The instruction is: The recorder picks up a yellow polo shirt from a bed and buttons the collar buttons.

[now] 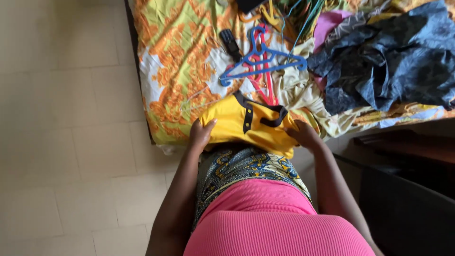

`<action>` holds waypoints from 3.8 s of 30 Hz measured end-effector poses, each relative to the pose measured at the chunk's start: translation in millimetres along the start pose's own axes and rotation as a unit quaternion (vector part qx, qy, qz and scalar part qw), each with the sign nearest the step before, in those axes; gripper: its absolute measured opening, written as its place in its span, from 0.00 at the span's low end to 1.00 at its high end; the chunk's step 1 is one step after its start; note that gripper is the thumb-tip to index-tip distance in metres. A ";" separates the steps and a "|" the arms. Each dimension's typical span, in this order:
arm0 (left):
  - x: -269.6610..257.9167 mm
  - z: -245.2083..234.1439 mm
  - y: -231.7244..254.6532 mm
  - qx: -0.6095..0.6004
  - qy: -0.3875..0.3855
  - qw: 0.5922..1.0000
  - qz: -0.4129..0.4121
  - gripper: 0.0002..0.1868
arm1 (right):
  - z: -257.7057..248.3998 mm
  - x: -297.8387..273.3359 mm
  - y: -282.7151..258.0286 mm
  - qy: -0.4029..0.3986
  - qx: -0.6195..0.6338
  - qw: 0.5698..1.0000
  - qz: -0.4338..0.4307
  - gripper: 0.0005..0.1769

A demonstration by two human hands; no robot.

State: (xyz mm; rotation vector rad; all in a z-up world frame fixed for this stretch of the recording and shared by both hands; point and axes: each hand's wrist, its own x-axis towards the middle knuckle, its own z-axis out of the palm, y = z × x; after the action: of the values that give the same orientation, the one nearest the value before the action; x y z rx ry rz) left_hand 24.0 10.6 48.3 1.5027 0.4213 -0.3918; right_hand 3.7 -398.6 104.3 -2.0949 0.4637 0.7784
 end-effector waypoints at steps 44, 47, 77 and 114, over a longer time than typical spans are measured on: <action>159.7 42.2 -165.8 0.200 0.214 0.955 -0.047 0.21 | 118.7 279.0 -121.4 0.060 -0.172 0.922 -0.342 0.03; 153.2 54.0 -142.4 0.264 0.231 0.936 -0.013 0.26 | 102.6 277.9 -127.6 0.085 -0.100 0.915 -0.381 0.07; 137.4 187.8 -110.3 0.443 0.137 0.884 -0.053 0.39 | 4.7 201.6 86.7 0.059 -0.022 0.993 -0.104 0.15; 143.3 147.1 -101.5 0.151 0.202 0.968 -0.007 0.13 | 0.8 223.3 116.1 -0.013 0.055 0.993 -0.103 0.07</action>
State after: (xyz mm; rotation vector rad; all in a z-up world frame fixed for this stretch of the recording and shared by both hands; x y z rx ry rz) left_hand 101.6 -138.2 -107.6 1.8865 0.7179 -0.1597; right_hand 102.7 -477.0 -113.3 -1.9894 0.2645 0.6447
